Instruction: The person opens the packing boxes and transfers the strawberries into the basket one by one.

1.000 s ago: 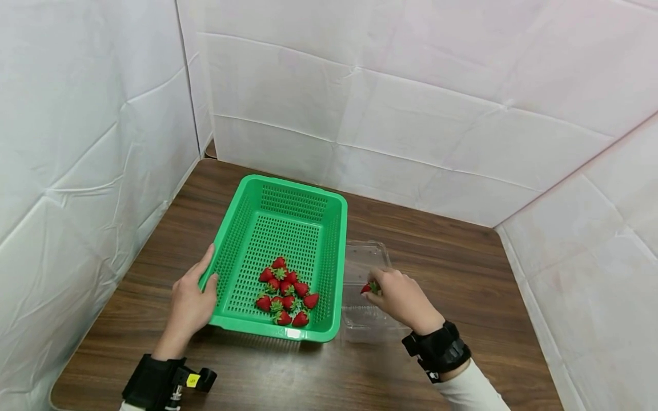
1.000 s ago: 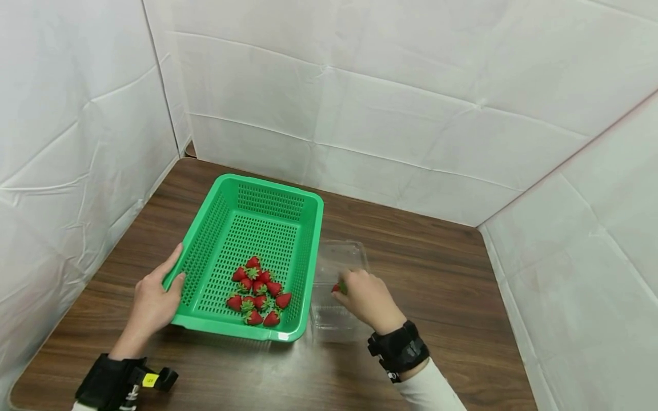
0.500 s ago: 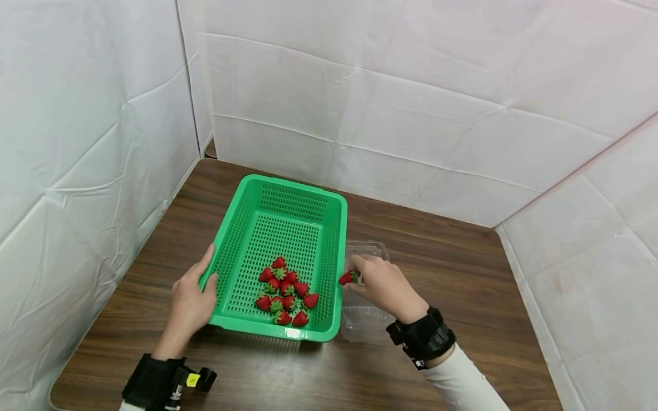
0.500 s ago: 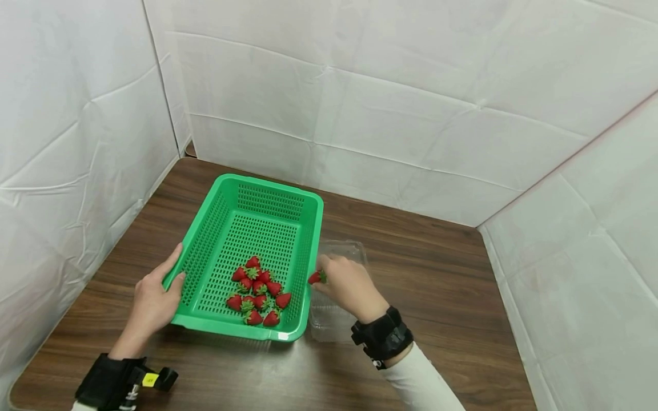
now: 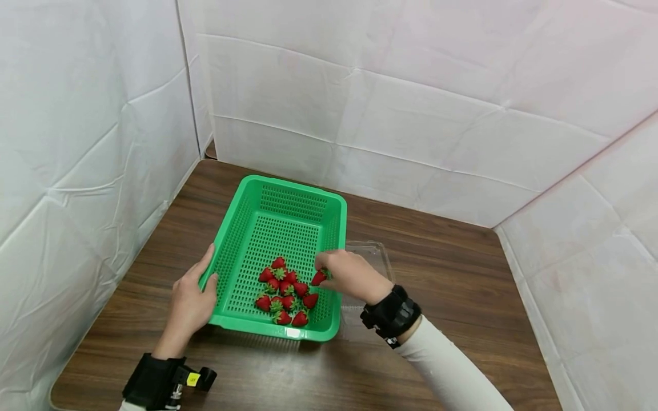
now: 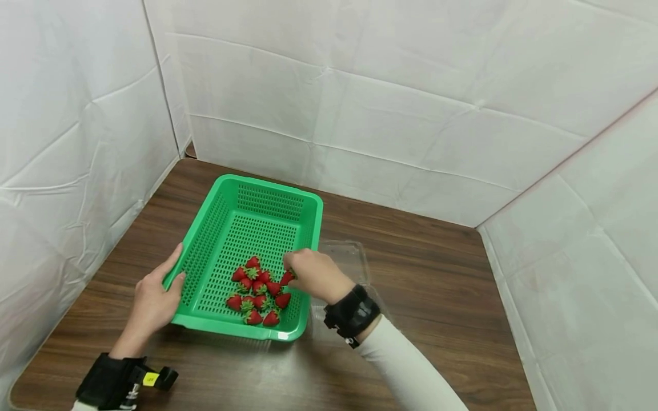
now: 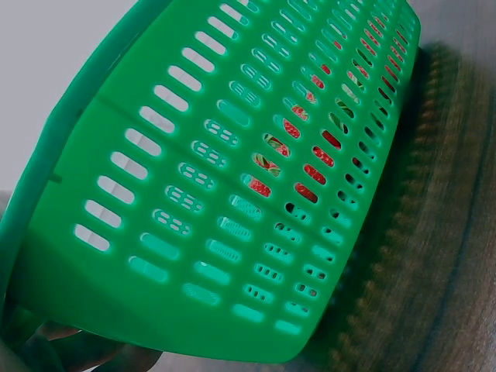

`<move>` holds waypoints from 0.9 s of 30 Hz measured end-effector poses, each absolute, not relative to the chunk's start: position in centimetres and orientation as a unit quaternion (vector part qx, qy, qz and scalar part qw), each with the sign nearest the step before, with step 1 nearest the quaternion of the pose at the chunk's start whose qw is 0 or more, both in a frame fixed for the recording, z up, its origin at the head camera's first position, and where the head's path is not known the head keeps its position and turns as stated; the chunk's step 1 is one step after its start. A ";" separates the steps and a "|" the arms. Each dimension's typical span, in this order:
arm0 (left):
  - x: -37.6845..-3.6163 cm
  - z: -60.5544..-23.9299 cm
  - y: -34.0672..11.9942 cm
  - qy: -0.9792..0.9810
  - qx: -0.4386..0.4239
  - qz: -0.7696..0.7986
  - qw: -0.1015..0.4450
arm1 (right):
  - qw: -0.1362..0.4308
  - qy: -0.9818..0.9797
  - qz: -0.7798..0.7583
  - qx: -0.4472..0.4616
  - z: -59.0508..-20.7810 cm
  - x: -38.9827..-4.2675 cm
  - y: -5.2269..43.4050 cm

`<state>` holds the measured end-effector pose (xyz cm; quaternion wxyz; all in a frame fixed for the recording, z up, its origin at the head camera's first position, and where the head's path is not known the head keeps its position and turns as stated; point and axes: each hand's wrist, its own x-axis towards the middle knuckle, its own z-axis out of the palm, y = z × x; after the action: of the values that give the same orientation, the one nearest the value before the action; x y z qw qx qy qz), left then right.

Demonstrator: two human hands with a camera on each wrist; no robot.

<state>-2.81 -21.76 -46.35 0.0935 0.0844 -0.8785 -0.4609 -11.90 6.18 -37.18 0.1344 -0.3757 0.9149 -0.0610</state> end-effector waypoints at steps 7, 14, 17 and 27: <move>-2.9 -46.4 -21.8 -0.881 0.086 -0.457 0.094 | 0.154 0.895 -0.021 -0.418 -37.7 -12.0 3.6; -2.8 -46.4 -21.7 -0.878 0.085 -0.461 0.095 | 0.171 0.886 0.000 -0.431 -38.8 -11.7 1.8; -2.8 -46.4 -21.7 -0.877 0.085 -0.464 0.094 | 0.175 0.885 0.014 -0.432 -39.3 -11.4 1.3; -2.8 -46.6 -21.8 -0.875 0.084 -0.467 0.096 | 0.199 0.880 0.037 -0.430 -40.6 -10.5 0.3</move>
<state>-2.81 -21.77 -46.56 0.0962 0.0838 -0.8749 -0.4671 -10.51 0.31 -40.55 0.1985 -0.4299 0.8800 0.0368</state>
